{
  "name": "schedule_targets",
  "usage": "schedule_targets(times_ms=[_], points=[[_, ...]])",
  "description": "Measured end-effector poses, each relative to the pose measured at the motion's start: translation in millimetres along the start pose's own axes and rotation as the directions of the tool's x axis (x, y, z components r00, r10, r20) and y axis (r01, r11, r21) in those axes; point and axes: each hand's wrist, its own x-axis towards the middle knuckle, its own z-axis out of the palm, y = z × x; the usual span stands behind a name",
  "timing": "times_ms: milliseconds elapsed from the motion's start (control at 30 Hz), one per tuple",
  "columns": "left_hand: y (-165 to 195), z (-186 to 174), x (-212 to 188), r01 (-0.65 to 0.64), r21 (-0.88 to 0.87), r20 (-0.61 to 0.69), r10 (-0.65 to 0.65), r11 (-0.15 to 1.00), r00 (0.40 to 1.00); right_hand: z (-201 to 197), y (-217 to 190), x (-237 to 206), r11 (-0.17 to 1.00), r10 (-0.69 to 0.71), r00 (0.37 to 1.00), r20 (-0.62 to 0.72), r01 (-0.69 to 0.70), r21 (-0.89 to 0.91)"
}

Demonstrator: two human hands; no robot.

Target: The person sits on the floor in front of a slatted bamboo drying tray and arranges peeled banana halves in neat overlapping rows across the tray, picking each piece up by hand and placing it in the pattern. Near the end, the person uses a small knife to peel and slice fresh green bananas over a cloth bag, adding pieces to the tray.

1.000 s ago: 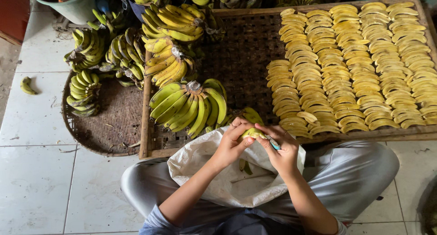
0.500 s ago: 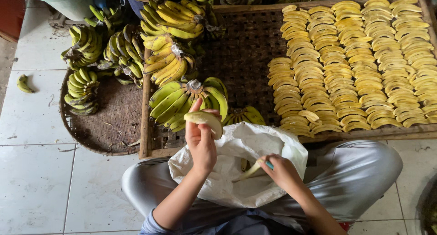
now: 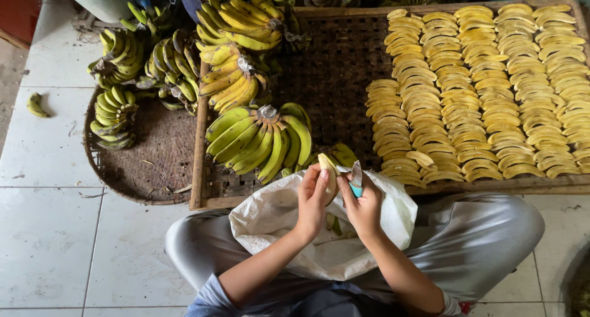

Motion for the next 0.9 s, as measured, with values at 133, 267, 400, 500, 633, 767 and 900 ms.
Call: schedule_targets(times_ms=[133,267,400,500,633,767,900], points=[[1,6,-5,-0.144,0.154,0.040,0.139,0.978,0.989,8,5,-4,0.902,-0.431,0.898,-0.086,0.427,-0.059],[10,11,3,-0.074,0.131,0.022,0.071,0.989,0.997,3,10,-1,0.976,-0.004,1.000,-0.018,0.007,0.219],[20,8,11,-0.044,0.069,-0.003,0.045,0.997,0.999,-23,22,6,0.804,0.259,0.963,0.074,-0.258,0.536],[28,1,18,-0.055,0.062,-0.051,0.058,0.997,0.997,-57,31,9,0.772,0.229,0.970,0.079,-0.231,0.592],[41,-13,29,-0.139,-0.009,-0.117,0.137,0.990,0.984,-106,25,2,0.931,0.222,0.947,0.230,-0.276,0.238],[42,-16,31,-0.091,-0.074,-0.044,0.088,0.993,0.995,-101,1,11,0.950,-0.257,0.867,0.426,0.306,-0.051],[20,-9,24,0.023,0.039,0.096,-0.027,0.999,0.995,-51,-23,25,0.935,-0.271,0.908,0.319,0.327,-0.139]])
